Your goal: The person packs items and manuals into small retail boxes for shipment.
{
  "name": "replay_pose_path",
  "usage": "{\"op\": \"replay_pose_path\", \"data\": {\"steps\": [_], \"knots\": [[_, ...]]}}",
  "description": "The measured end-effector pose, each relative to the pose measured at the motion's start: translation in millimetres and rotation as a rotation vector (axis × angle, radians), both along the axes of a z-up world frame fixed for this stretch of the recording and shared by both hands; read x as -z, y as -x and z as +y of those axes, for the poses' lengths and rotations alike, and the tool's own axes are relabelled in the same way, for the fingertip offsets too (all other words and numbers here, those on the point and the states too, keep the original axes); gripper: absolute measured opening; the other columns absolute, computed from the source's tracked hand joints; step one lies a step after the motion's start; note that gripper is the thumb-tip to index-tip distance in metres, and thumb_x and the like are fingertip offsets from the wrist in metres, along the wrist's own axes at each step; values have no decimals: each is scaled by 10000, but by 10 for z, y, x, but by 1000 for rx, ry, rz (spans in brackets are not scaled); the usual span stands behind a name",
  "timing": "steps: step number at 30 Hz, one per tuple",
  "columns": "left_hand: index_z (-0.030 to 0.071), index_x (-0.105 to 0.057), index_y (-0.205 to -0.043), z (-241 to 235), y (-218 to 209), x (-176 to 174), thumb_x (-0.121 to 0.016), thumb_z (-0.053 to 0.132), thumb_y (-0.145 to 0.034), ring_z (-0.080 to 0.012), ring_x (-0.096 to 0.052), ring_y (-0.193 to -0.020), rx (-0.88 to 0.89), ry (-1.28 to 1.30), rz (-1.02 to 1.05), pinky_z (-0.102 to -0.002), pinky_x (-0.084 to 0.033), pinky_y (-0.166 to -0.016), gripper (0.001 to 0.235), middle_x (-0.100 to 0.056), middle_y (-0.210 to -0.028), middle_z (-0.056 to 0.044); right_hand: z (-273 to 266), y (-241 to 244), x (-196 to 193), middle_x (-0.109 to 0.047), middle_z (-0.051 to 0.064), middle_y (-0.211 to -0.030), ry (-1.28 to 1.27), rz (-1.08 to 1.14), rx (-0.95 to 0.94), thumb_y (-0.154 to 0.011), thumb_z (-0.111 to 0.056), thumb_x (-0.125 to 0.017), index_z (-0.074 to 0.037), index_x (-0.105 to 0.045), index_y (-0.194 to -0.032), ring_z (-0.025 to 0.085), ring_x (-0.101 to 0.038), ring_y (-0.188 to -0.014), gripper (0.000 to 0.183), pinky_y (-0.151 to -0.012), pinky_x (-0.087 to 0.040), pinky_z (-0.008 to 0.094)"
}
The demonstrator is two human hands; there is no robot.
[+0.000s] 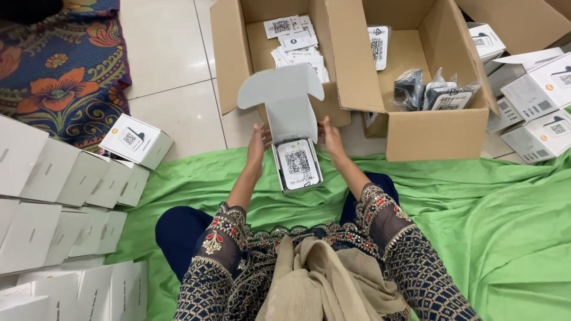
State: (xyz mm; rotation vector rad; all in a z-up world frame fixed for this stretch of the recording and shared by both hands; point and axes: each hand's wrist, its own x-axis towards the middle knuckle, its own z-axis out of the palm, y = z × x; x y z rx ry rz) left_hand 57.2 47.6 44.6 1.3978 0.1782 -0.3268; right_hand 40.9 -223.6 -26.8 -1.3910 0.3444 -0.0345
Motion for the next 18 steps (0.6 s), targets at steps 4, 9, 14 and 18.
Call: {"op": "replay_pose_path", "data": {"steps": [4,9,14,18], "knots": [[115,-468,-1512,26,167,85,-266,612,-1022,-237,-606,-1240,78,-11,-32,-361,-457,-1015,726,-613,-1412,-111,-41,211,-210,-718,102,-1138,32,-16,-44,-1000,-637,-445,-24,-634,-1311,170,-710,-929,713,-785,-586,312],[74,-676,-1402,128,384,153,-335,597,-1090,-201,-607,-1127,185,21,16,-349,-480,-930,699,-696,-1276,-87,13,417,-498,-715,48,-1149,100,81,-94,-998,-653,-441,-63,-662,-1281,155,-668,-1016,690,-815,-563,342],[147,-646,-1339,121,484,-19,-495,525,-1003,-136,-614,-1210,159,20,-36,-353,-507,-956,528,-685,-1299,20,109,592,-893,-695,33,-1132,139,148,-140,-925,-717,-473,-108,-652,-1281,172,-662,-1035,728,-862,-570,395],[158,-672,-1280,109,441,21,-553,500,-964,-141,-623,-1180,148,73,-32,-347,-509,-944,481,-693,-1267,18,162,610,-1048,-696,7,-1073,190,165,-144,-912,-709,-499,-113,-675,-1222,144,-646,-1005,694,-836,-560,395]]}}
